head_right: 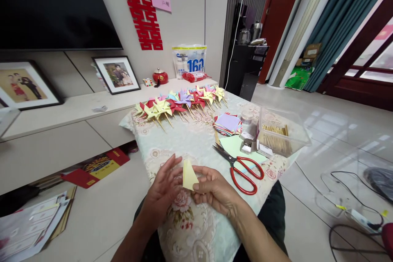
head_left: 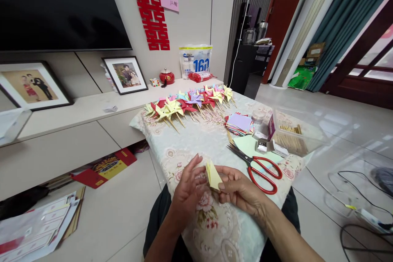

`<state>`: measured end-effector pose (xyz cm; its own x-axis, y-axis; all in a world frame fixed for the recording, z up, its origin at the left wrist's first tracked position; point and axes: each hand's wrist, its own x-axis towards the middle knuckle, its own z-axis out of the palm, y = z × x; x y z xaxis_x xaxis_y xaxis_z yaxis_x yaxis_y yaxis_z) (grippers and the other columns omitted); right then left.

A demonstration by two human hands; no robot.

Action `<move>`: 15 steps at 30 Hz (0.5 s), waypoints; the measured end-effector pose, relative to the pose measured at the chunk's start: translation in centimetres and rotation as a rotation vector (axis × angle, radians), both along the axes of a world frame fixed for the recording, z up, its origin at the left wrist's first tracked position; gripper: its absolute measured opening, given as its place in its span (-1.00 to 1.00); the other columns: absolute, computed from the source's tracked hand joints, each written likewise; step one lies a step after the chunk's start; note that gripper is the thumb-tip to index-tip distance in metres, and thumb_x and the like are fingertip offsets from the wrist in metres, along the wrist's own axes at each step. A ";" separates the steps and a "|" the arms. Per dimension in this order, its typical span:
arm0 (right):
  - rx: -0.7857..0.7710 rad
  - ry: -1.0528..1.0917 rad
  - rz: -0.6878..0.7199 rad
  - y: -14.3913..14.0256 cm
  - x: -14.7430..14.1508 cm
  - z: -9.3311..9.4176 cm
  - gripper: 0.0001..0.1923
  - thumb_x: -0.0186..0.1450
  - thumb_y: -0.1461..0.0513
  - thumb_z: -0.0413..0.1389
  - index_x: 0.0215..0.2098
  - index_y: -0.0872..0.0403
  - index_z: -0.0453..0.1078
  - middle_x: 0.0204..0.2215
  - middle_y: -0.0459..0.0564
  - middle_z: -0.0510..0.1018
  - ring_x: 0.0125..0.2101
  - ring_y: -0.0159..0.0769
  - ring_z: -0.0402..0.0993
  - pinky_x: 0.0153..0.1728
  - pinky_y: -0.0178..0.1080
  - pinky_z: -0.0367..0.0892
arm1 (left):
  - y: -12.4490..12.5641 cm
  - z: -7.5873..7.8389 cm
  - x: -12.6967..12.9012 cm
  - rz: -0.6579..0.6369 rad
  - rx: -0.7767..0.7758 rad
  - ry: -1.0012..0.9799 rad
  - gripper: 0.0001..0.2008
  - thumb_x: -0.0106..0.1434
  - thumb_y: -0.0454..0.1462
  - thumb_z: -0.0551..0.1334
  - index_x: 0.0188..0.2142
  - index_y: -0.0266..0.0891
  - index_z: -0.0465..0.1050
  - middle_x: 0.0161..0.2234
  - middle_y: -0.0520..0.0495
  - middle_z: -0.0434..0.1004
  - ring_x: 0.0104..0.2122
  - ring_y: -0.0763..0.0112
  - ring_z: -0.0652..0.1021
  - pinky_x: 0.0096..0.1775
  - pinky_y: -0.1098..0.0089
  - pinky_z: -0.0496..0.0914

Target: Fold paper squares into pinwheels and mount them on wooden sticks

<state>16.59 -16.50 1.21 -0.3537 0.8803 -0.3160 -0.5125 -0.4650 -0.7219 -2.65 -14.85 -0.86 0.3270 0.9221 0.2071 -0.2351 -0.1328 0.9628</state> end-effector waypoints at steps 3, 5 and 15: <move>-0.093 -0.001 0.050 -0.5 0.3 -0.4 -0.27 -0.07 0.35 0.43 0.07 0.15 0.40 -0.47 -0.10 0.57 -0.63 -0.48 0.40 -0.55 -0.37 0.26 | -0.3 1.0 -0.7 0.031 0.413 0.346 -0.53 0.34 -0.38 0.18 0.18 0.10 0.37 0.39 -0.10 -0.01 0.32 0.06 0.21 0.20 0.04 0.26; -0.128 -0.024 0.090 -0.8 0.4 -0.4 -0.27 -0.09 0.36 0.43 0.06 0.14 0.41 -0.48 -0.12 0.57 -0.65 -0.49 0.40 -0.55 -0.37 0.26 | -0.3 1.7 -0.8 0.072 0.621 0.495 -0.62 0.32 -0.44 0.14 0.00 0.02 0.52 0.37 -0.09 0.02 0.32 0.08 0.19 0.22 0.04 0.23; 0.458 -1.120 -0.174 -2.6 6.0 1.5 -0.68 0.30 0.04 0.14 -0.11 0.08 0.46 -0.30 0.03 0.57 -0.27 -0.17 0.50 -0.21 -0.13 0.35 | -0.3 0.9 0.3 0.229 0.093 0.322 -0.93 0.24 -0.27 0.28 -0.31 -0.16 0.57 -0.31 -0.04 0.63 -0.22 0.28 0.58 -0.12 0.27 0.43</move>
